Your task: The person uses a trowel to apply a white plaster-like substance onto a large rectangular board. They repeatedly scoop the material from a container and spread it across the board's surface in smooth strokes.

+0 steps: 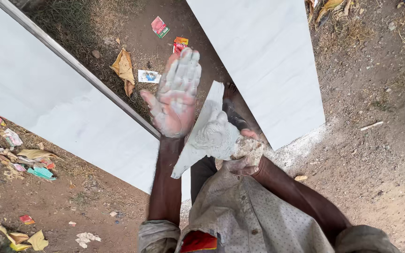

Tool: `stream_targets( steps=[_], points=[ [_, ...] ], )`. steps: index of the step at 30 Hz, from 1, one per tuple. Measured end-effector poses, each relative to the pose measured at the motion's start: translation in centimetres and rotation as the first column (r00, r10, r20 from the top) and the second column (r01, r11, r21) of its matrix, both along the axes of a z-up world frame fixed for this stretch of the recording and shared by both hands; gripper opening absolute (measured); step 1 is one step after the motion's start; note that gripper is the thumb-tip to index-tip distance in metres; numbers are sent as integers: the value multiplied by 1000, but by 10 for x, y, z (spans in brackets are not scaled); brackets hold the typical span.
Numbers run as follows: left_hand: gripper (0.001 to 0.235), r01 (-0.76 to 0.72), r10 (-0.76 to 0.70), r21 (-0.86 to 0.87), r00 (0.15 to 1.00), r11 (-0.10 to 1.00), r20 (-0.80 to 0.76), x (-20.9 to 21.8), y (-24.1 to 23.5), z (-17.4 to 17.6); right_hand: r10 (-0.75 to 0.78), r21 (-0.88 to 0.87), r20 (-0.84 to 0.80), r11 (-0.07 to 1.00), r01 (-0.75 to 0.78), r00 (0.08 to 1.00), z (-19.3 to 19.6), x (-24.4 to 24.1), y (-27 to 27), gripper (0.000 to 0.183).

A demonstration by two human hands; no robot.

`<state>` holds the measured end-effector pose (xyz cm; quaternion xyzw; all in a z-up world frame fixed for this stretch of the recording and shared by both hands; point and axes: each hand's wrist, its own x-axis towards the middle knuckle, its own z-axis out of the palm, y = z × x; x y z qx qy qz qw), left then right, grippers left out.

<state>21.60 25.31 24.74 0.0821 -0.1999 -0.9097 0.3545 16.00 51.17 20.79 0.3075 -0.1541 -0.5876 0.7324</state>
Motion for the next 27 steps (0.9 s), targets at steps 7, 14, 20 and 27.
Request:
stream_targets(
  steps=[7, 14, 20, 27],
  points=[
    [93, 573, -471, 120, 761, 811, -446, 82, 22, -37, 15, -19, -96, 1000, -17, 995, -4, 18, 33, 74],
    [98, -55, -99, 428, 939, 902, 329, 84, 58, -62, 140, 100, -924, 987, -129, 356, -4, -40, 59, 79],
    [101, -21, 206, 591, 946, 807, -249, 10, 207, -140, -86, 110, -385, 984, -138, -919, -23, -32, 60, 89],
    [106, -320, 326, 627, 939, 710, 110, -23, 285, -145, 143, 465, -584, 866, -185, -799, -69, -83, 181, 89]
  ],
)
